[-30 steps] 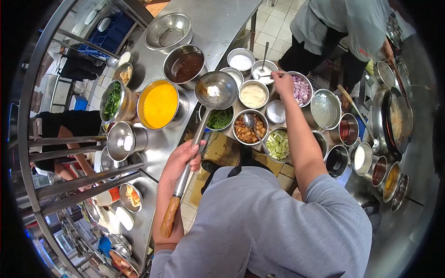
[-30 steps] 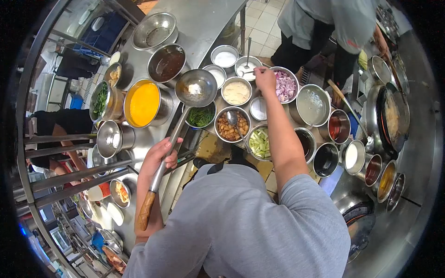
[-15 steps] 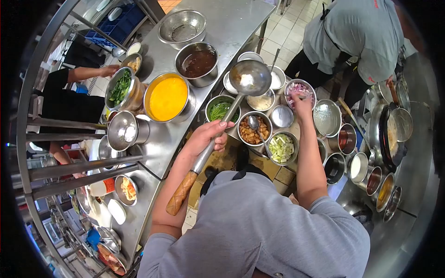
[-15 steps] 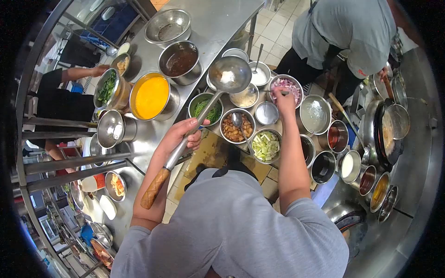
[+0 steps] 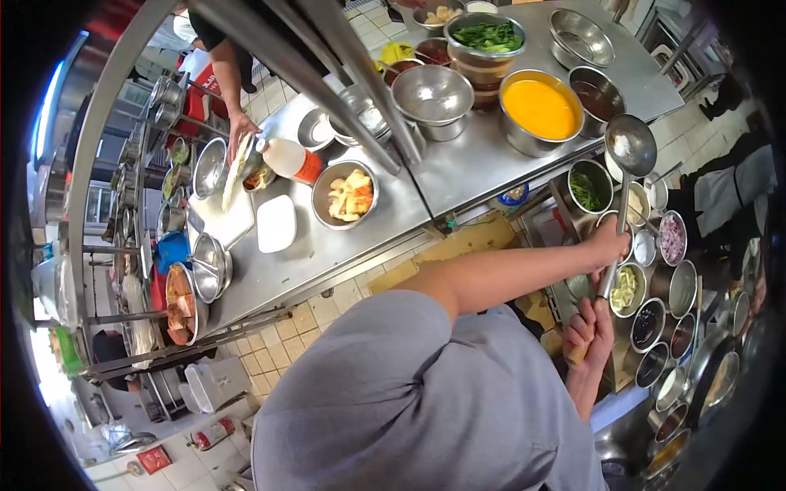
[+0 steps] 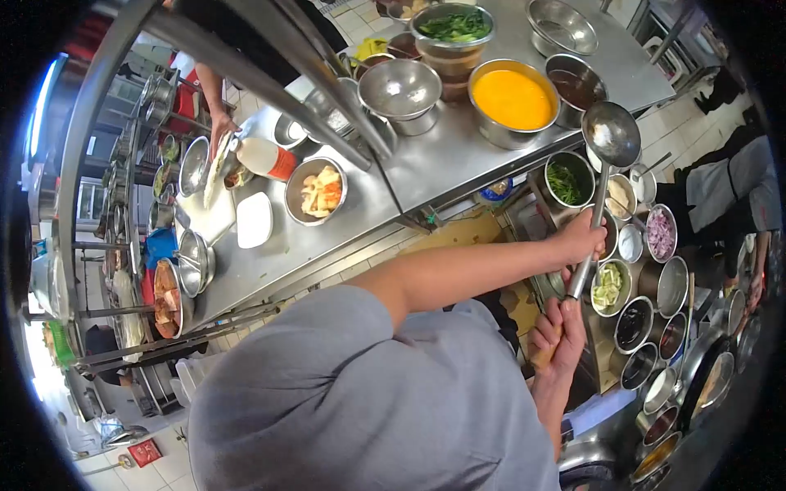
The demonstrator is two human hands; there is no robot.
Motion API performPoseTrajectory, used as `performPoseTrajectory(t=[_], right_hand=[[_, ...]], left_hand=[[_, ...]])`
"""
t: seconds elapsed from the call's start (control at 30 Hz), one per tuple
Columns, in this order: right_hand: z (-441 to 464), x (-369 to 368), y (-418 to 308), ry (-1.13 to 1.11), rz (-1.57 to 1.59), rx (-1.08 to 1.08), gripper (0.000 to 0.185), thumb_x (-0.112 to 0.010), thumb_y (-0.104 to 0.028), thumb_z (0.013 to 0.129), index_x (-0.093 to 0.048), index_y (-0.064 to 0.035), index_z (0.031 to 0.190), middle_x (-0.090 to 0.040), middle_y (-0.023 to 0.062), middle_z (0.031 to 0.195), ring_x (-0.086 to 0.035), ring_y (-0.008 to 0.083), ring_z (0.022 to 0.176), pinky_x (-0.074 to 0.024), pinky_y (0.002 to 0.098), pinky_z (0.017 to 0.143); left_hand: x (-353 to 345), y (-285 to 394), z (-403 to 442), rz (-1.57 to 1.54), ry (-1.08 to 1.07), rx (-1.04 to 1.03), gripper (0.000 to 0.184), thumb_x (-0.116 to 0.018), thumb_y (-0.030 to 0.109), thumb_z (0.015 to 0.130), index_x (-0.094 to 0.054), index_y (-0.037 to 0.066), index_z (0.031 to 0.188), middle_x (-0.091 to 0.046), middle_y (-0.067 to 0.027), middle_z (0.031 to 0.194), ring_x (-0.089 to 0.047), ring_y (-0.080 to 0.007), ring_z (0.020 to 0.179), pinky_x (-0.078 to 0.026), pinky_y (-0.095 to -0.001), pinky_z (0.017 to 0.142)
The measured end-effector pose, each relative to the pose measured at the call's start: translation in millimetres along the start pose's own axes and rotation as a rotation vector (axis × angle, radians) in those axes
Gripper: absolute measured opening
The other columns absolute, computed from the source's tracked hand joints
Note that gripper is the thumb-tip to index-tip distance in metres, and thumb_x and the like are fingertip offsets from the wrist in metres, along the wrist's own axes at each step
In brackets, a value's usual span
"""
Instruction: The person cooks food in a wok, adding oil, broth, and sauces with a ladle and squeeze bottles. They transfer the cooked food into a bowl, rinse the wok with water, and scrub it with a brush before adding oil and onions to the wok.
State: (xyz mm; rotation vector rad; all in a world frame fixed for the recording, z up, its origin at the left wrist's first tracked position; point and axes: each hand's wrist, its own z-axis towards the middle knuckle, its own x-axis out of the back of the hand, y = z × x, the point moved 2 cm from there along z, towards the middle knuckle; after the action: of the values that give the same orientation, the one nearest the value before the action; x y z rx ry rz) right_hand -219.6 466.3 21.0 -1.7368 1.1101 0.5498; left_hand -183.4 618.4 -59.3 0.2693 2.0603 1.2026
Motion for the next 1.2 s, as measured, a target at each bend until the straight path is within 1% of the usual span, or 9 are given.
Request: performPoseTrajectory(t=[0.17, 0.3, 0.4, 0.53, 0.6, 0.73, 0.87, 1.07, 1.2], right_hand=[[-52.6, 2.9, 25.4, -0.038, 0.22, 0.087, 0.046, -0.035, -0.013, 0.097, -0.019, -0.0097, 0.139, -0.035, 0.0014, 0.068, -0.037, 0.0046, 0.043, -0.0376, 0.0193, 0.037], [-88.3, 18.4, 28.0, -0.143, 0.244, 0.177, 0.047, -0.029, -0.017, 0.099, -0.013, -0.0112, 0.142, -0.036, 0.0031, 0.072, -0.039, 0.0067, 0.046, -0.0375, 0.0198, 0.04], [-104.5, 23.0, 28.1, -0.2, 0.36, 0.201, 0.047, -0.025, -0.02, 0.099, -0.01, -0.0131, 0.143, -0.037, 0.0048, 0.074, -0.04, 0.0082, 0.047, -0.0374, 0.0219, 0.04], [-132.5, 34.8, 25.1, -0.239, 0.441, 0.276, 0.047, -0.024, -0.022, 0.099, -0.01, -0.0133, 0.143, -0.037, 0.0051, 0.075, -0.042, 0.0105, 0.048, -0.0375, 0.0248, 0.043], [-159.2, 53.6, 20.9, -0.234, 0.55, 0.289, 0.046, -0.024, -0.023, 0.1, -0.013, -0.0123, 0.143, -0.038, 0.0048, 0.072, -0.041, 0.0086, 0.047, -0.0374, 0.0232, 0.041], [-235.3, 81.3, 36.8, -0.262, 0.696, 0.432, 0.043, -0.026, -0.025, 0.099, -0.021, -0.0102, 0.139, -0.037, 0.002, 0.068, -0.04, 0.0066, 0.044, -0.0412, 0.0244, 0.041], [-343.9, 116.4, 64.3, 0.149, 0.49, 0.683, 0.038, -0.037, -0.027, 0.097, -0.033, -0.0169, 0.133, -0.038, -0.0016, 0.063, -0.033, 0.0038, 0.038, -0.0341, 0.0208, 0.036], [-462.4, 153.9, 108.9, 1.042, 0.26, 0.955, 0.031, -0.042, -0.028, 0.096, -0.041, -0.0177, 0.125, -0.038, -0.001, 0.061, -0.035, 0.0057, 0.042, -0.0331, 0.0218, 0.035], [-530.6, 209.3, 134.3, 1.325, 0.276, 0.962, 0.035, -0.044, -0.025, 0.094, -0.039, -0.0101, 0.126, -0.045, 0.0014, 0.063, -0.041, 0.0088, 0.044, -0.038, 0.0245, 0.039]], left_hand=[[84.7, 9.2, -104.7, -0.346, -0.127, 0.244, 0.03, -0.052, 0.029, 0.089, -0.051, 0.017, 0.117, -0.056, -0.001, 0.098, -0.054, -0.0122, 0.082, -0.046, -0.0285, 0.068], [270.3, -11.2, -192.6, -0.75, 0.474, 0.0, 0.018, -0.057, 0.028, 0.084, -0.05, 0.012, 0.088, -0.049, -0.0036, 0.078, -0.045, -0.0118, 0.061, -0.038, -0.0266, 0.052], [372.1, 20.4, -274.9, -0.629, 0.896, -0.149, 0.032, -0.054, 0.039, 0.087, -0.049, 0.011, 0.074, -0.051, -0.0026, 0.068, -0.048, -0.013, 0.054, -0.039, -0.0241, 0.048], [463.5, 5.5, -298.3, 0.014, 0.996, -0.322, 0.025, -0.055, 0.012, 0.081, -0.044, 0.009, 0.103, -0.056, -0.0109, 0.084, -0.054, -0.0207, 0.059, -0.047, -0.0307, 0.047], [415.2, 15.6, -296.8, -0.094, 1.146, -0.169, 0.03, -0.059, 0.016, 0.081, -0.044, 0.009, 0.106, -0.055, -0.0085, 0.093, -0.055, -0.019, 0.074, -0.05, -0.0329, 0.057], [346.4, -23.1, -274.3, -0.075, 0.736, -0.031, 0.029, -0.057, 0.01, 0.083, -0.049, 0.007, 0.111, -0.055, -0.0065, 0.094, -0.053, -0.0161, 0.082, -0.046, -0.0301, 0.067], [221.4, -72.7, -230.0, 0.076, 0.534, 0.209, 0.015, -0.053, 0.008, 0.084, -0.048, 0.009, 0.097, -0.054, -0.0035, 0.082, -0.051, -0.0125, 0.059, -0.044, -0.0232, 0.047], [75.6, -133.4, -193.4, 0.2, 0.001, 0.377, 0.015, -0.053, 0.014, 0.088, -0.046, 0.011, 0.1, -0.057, -0.0031, 0.08, -0.051, -0.0123, 0.057, -0.043, -0.0223, 0.046], [23.2, -156.5, -184.8, 0.246, -0.147, 0.446, 0.014, -0.053, 0.015, 0.087, -0.046, 0.011, 0.099, -0.057, -0.0033, 0.08, -0.051, -0.0124, 0.057, -0.042, -0.0218, 0.046]])
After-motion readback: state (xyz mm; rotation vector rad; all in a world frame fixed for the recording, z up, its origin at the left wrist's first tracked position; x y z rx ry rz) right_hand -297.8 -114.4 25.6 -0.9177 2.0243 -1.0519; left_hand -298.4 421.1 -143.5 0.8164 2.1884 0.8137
